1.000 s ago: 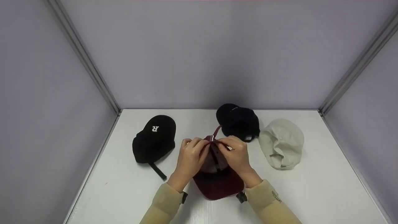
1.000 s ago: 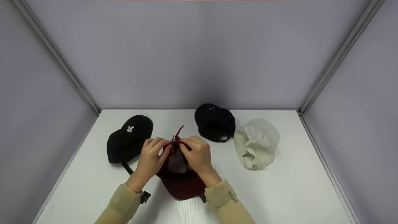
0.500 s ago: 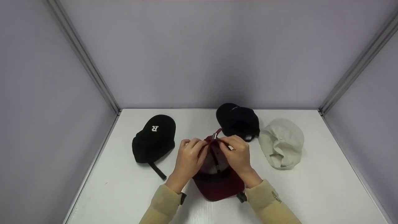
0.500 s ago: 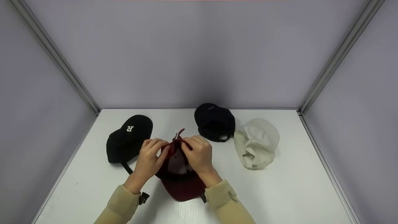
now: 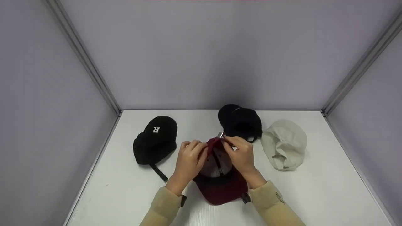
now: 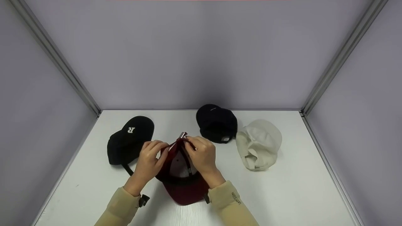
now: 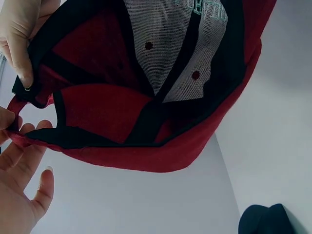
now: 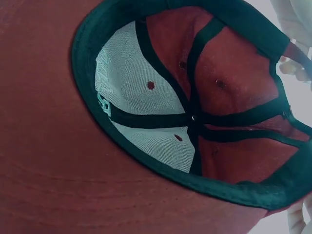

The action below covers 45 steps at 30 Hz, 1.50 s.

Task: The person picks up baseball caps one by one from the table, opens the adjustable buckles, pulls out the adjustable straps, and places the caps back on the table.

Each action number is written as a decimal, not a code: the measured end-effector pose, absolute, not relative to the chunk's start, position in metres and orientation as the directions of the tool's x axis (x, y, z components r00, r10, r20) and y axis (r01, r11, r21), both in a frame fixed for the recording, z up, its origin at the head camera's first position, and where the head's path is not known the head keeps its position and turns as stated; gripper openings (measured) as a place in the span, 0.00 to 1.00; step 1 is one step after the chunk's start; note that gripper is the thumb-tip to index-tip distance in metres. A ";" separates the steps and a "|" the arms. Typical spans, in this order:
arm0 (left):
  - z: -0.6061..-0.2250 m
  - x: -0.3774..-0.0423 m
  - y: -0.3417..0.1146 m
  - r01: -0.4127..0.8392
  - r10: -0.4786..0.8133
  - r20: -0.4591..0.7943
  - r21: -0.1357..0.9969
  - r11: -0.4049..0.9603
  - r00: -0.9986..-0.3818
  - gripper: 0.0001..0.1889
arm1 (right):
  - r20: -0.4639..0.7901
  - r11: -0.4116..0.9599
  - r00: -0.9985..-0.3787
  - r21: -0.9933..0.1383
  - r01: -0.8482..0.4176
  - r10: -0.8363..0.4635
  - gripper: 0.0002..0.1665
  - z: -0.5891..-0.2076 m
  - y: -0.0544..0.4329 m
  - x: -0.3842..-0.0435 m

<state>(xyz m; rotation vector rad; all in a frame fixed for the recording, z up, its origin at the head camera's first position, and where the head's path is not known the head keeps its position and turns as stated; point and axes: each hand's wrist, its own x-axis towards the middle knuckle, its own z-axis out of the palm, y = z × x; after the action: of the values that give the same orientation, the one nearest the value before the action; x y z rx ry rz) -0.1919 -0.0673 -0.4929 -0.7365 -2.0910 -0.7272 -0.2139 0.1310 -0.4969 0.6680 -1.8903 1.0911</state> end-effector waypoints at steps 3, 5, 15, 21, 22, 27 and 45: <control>-0.492 -0.193 -0.066 0.692 0.244 0.815 0.242 0.680 -0.525 0.04 | 0.862 0.490 -0.504 -0.414 -0.767 -0.061 0.09 -0.496 0.131 -0.213; -0.492 -0.193 -0.065 0.683 0.244 0.814 0.234 0.692 -0.527 0.05 | 0.872 0.504 -0.483 -0.384 -0.774 -0.077 0.09 -0.495 0.131 -0.213; -0.486 -0.192 -0.062 0.695 0.259 0.834 0.190 0.694 -0.487 0.03 | 0.943 0.546 -0.310 -0.199 -0.814 -0.118 0.04 -0.487 0.131 -0.212; -0.484 -0.193 -0.064 0.706 0.243 0.838 0.216 0.675 -0.488 0.02 | 0.944 0.514 -0.321 -0.237 -0.824 -0.080 0.07 -0.486 0.133 -0.214; -0.484 -0.193 -0.065 0.707 0.242 0.838 0.218 0.673 -0.490 0.02 | 0.943 0.510 -0.324 -0.241 -0.825 -0.078 0.07 -0.486 0.133 -0.214; -0.485 -0.195 -0.068 0.715 0.236 0.841 0.228 0.661 -0.487 0.03 | 0.944 0.492 -0.325 -0.261 -0.831 -0.049 0.11 -0.483 0.134 -0.214; -0.502 -0.190 -0.093 0.819 0.309 0.807 0.329 0.471 -0.502 0.06 | 0.866 0.327 -0.496 -0.487 -0.810 0.059 0.13 -0.457 0.129 -0.199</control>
<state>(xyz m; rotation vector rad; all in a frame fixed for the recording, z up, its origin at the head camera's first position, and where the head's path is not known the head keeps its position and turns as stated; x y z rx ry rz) -0.1901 -0.0926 -0.5023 -0.9327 -2.0365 -0.9548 -0.1989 0.1290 -0.4573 0.6753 -1.7420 1.2857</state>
